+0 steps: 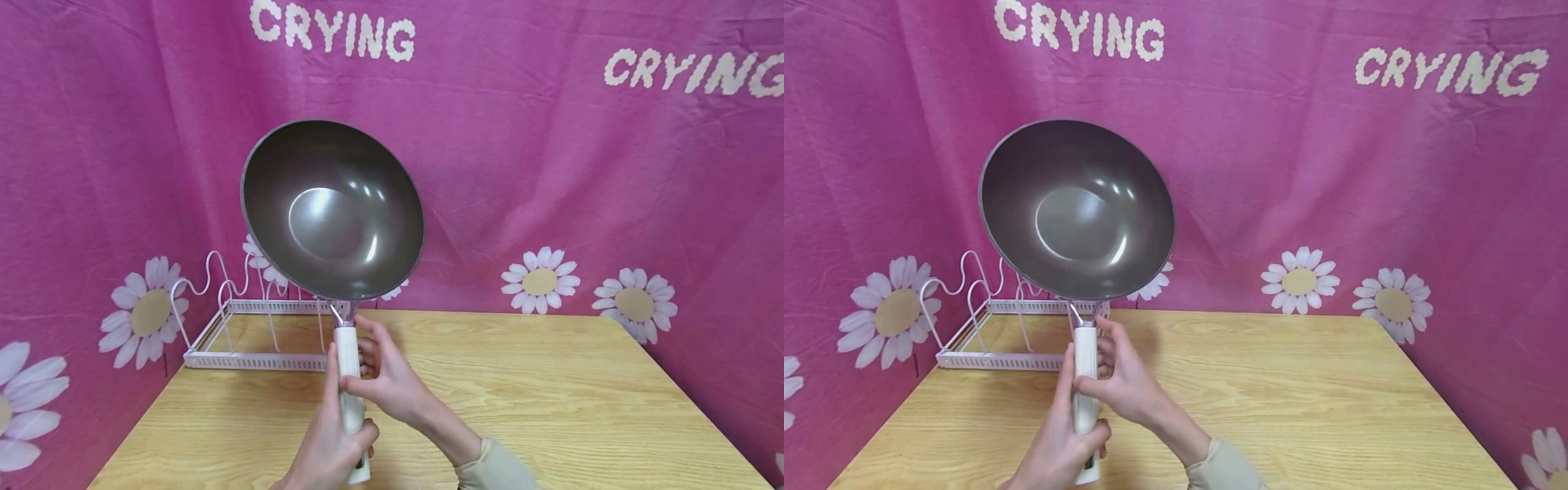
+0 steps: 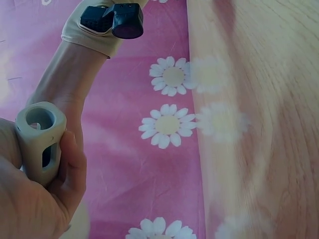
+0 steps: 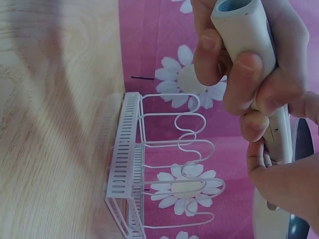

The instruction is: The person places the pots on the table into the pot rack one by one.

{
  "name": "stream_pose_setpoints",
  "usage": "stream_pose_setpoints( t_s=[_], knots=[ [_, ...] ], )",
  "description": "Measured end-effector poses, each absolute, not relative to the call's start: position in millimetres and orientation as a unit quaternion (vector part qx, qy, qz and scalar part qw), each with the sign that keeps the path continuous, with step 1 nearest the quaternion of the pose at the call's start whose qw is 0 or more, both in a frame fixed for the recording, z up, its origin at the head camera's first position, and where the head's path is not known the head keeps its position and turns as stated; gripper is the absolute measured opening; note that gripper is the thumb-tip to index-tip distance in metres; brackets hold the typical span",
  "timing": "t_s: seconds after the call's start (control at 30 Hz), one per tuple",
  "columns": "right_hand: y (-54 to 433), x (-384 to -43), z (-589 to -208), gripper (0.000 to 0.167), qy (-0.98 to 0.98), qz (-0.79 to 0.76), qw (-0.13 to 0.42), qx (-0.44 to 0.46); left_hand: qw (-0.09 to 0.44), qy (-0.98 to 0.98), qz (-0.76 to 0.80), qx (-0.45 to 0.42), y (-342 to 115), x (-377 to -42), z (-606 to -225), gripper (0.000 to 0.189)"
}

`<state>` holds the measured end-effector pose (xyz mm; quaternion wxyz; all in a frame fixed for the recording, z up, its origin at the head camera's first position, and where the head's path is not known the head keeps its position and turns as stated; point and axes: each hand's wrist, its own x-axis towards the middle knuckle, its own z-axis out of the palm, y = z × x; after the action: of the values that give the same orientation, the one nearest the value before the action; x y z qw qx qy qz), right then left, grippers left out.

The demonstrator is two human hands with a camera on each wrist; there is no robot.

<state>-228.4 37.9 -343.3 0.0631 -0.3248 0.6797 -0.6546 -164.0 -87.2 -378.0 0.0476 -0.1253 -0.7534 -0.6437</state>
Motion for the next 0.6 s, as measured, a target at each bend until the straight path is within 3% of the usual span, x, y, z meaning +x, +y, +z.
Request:
stream_pose_setpoints(
  t_s=[0.6],
  knots=[
    [21.7,-230.6,-338.6,0.087,0.671,-0.66,0.066,-0.33,0.138,-0.792,-0.587,-0.093,-98.9,-161.5,-374.2,0.114]
  ],
)
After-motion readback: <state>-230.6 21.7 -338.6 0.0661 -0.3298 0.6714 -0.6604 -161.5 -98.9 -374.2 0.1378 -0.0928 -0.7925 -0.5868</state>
